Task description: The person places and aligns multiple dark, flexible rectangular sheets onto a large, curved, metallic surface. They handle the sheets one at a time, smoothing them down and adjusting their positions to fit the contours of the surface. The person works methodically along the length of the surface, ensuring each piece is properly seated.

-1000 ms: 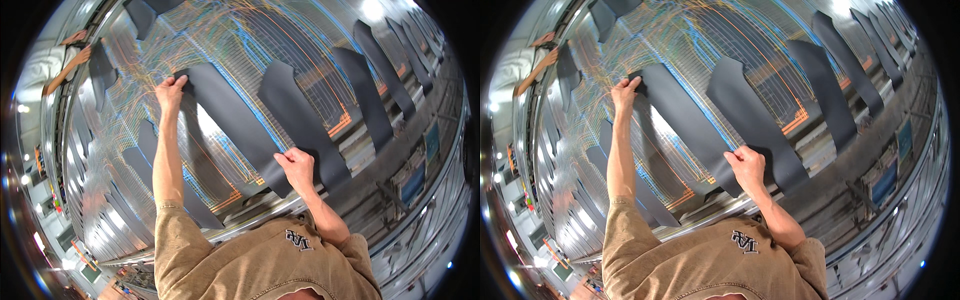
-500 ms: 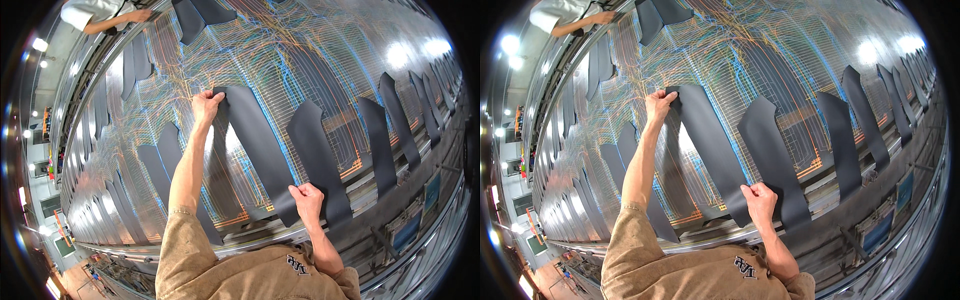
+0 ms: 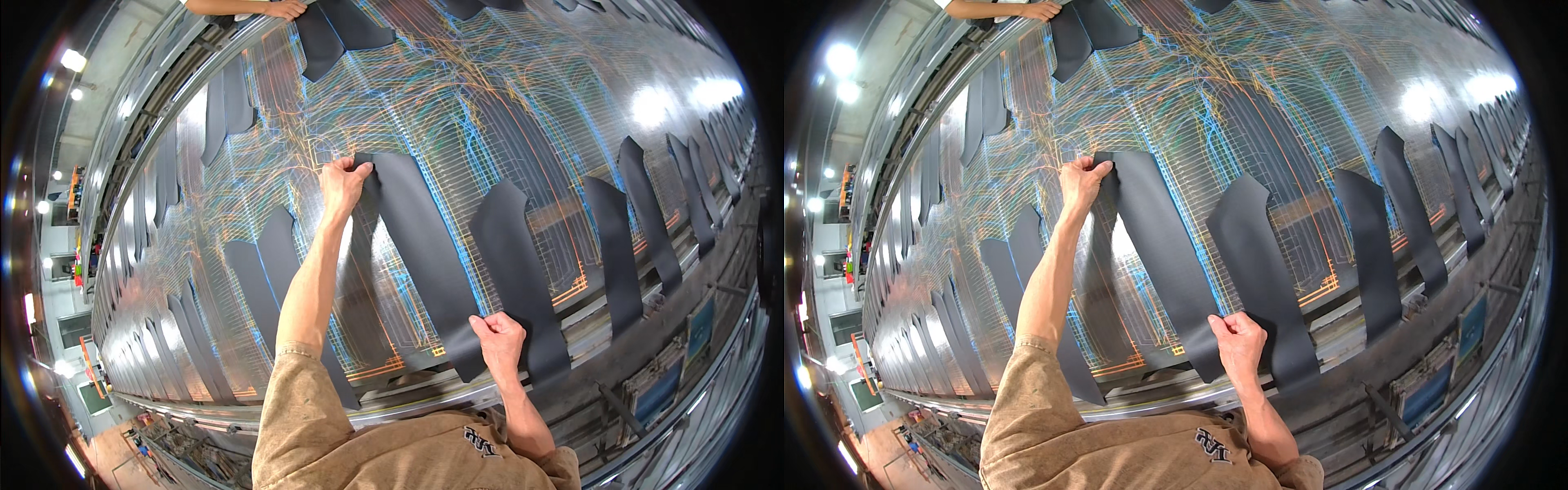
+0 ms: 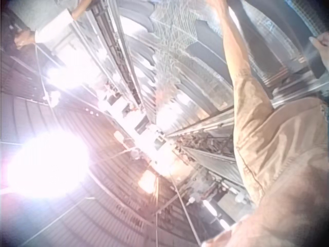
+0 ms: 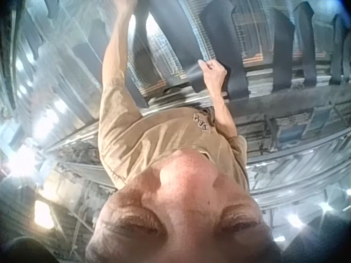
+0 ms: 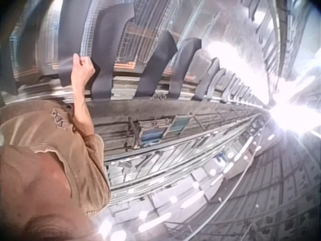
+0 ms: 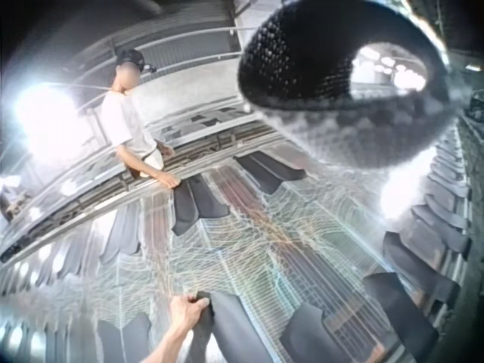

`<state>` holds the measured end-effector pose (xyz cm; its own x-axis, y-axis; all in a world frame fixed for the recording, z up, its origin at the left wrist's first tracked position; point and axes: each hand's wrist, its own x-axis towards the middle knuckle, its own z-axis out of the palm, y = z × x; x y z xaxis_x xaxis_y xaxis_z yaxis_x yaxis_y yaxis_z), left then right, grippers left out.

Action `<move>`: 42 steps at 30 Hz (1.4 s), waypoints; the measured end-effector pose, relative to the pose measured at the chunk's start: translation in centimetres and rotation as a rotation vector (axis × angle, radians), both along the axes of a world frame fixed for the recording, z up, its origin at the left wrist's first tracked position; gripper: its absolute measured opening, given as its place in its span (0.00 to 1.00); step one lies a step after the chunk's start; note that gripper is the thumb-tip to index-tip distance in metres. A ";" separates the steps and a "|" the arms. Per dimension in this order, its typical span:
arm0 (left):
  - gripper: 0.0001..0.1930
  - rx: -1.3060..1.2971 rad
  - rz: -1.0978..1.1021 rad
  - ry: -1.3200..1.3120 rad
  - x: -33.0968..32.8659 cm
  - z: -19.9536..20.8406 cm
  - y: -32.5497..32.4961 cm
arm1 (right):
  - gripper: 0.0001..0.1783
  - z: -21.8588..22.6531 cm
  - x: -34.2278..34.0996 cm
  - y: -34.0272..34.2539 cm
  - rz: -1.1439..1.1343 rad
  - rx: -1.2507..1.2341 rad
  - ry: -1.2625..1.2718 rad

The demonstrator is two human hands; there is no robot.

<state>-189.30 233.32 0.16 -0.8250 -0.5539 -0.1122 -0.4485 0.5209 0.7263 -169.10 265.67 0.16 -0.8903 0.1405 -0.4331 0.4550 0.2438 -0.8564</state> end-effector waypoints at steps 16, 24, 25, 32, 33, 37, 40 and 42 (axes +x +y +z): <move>0.19 -0.437 -0.088 0.435 1.5 -1.4 2.5 | 0.14 0.4 -0.2 -0.1 0.001 0.033 -0.002; 0.25 -0.673 -0.604 0.162 3.4 -3.9 5.4 | 0.15 0.3 -0.1 -0.1 0.004 0.031 0.023; 0.26 -0.622 -0.624 0.160 3.6 -4.5 5.2 | 0.15 0.3 -0.1 0.0 0.009 0.032 0.026; 0.26 -0.654 -0.665 0.130 3.1 -3.4 5.2 | 0.14 1.0 -0.4 -0.2 0.009 0.037 0.010; 0.26 -0.661 -0.658 0.130 2.9 -3.5 5.2 | 0.14 0.9 -0.4 -0.1 0.007 0.032 0.006; 0.27 -0.664 -0.655 0.135 2.7 -3.5 5.3 | 0.15 0.8 -0.4 -0.1 0.002 0.029 0.010; 0.27 -0.689 -0.664 0.122 2.7 -3.6 5.5 | 0.15 0.5 -0.2 0.0 0.026 0.057 0.020; 0.28 -0.679 -0.669 0.140 2.7 -3.9 5.1 | 0.14 0.5 -0.1 0.2 0.046 0.075 0.008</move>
